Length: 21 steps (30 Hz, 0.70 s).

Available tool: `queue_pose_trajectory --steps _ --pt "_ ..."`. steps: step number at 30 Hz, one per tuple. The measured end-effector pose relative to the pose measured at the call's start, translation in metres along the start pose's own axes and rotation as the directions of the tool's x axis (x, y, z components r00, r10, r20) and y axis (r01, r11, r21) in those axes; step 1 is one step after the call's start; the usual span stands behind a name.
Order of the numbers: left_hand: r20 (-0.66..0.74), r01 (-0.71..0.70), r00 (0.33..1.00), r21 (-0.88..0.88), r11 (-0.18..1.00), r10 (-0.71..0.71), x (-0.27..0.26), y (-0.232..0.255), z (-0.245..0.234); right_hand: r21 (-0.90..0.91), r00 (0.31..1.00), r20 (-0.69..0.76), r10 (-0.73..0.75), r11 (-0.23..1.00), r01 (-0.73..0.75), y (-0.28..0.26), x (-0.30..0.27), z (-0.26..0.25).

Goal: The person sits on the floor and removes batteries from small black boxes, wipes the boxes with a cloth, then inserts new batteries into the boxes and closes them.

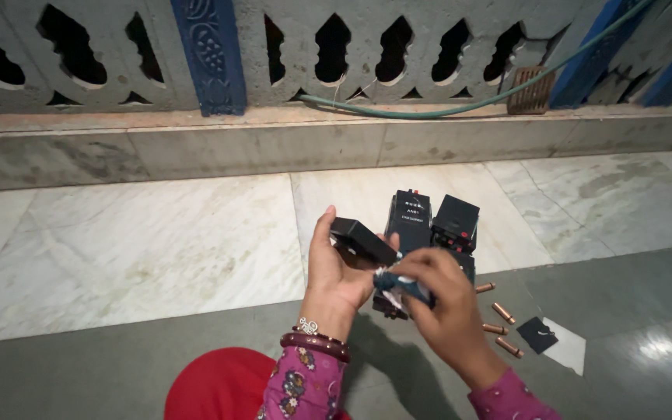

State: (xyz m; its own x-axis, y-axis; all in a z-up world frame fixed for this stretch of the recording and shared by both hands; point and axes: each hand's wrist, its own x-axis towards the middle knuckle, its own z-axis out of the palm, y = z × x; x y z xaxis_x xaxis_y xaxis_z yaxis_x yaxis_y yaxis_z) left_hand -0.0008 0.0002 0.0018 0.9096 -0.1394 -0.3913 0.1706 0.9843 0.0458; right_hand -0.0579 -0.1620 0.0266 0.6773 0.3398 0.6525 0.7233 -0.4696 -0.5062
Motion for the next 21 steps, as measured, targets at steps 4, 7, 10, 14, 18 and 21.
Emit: queue_pose_trajectory --steps 4,7,10,14,18,21 --pt "0.069 -0.035 0.997 -0.016 0.999 0.036 -0.006 0.002 0.002 0.032 0.995 -0.089 0.04 0.999 -0.037 -0.01 0.012 -0.009" --pt "0.201 -0.031 0.979 0.047 0.998 0.021 -0.009 0.003 0.0 0.073 0.994 -0.096 0.055 0.996 -0.048 -0.021 0.019 -0.008" --pt "0.336 -0.057 0.942 0.127 0.99 0.011 -0.006 -0.002 0.0 0.099 0.998 -0.053 0.023 0.995 -0.017 -0.031 0.016 0.001" --pt "0.513 -0.135 0.859 0.233 0.963 -0.004 -0.006 -0.014 -0.009 -0.012 0.995 -0.042 -0.086 0.996 0.086 -0.029 0.024 -0.001" --pt "0.582 0.004 0.806 0.172 0.985 -0.105 -0.008 -0.019 -0.011 -0.039 0.992 -0.126 0.001 0.999 -0.006 -0.019 0.047 -0.003" --pt "0.555 -0.048 0.828 0.21 0.977 -0.078 -0.014 -0.015 -0.009 -0.039 0.983 -0.157 0.097 0.994 -0.104 -0.018 0.052 -0.002"
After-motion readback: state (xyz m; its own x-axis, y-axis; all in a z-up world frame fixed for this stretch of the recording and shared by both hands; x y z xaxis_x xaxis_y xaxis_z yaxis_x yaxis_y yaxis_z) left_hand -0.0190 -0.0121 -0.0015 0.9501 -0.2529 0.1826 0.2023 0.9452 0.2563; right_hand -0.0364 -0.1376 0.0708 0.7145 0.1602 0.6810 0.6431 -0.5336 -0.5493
